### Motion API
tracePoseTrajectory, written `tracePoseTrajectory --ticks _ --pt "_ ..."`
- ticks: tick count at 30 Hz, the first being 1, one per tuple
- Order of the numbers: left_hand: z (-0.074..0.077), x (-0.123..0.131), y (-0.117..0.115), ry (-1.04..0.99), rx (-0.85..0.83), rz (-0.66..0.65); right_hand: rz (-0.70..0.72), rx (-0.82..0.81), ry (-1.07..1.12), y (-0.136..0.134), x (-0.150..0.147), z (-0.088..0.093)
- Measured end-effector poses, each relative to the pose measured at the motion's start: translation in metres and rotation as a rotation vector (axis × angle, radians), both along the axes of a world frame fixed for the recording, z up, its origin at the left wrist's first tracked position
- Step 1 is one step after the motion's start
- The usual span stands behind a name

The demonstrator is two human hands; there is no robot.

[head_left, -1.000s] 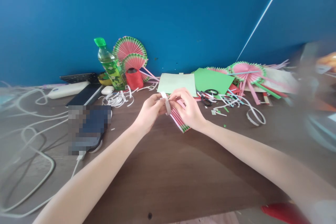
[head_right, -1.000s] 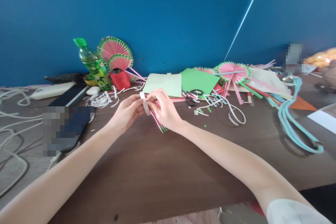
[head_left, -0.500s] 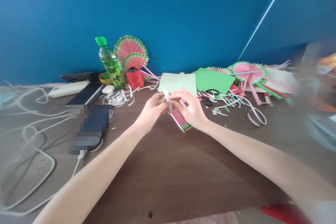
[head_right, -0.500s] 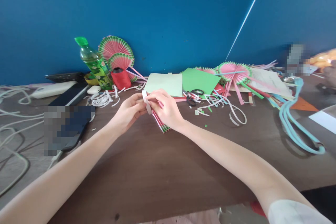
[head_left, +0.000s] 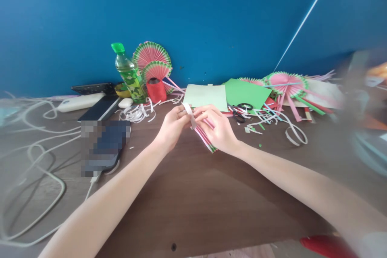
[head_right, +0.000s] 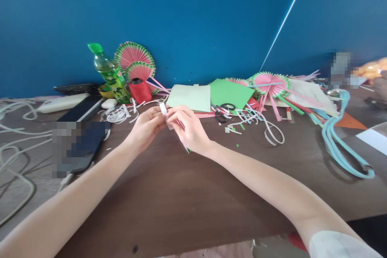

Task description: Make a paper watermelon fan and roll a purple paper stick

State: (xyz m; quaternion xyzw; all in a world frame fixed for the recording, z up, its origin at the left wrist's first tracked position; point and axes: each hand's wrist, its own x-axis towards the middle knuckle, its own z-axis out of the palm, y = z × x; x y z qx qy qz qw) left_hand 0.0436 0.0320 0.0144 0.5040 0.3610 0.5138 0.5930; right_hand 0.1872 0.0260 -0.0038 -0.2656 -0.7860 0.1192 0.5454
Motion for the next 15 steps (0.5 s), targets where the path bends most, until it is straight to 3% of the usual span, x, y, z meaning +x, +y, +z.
tracePoseTrajectory --ticks 7,15 --pt "0.004 -0.006 0.004 -0.022 -0.008 -0.025 0.003 0.001 0.021 0.000 -0.001 0.000" --pt "-0.006 -0.005 0.004 0.138 0.122 -0.169 -0.092 -0.184 0.027 0.000 0.003 0.003"
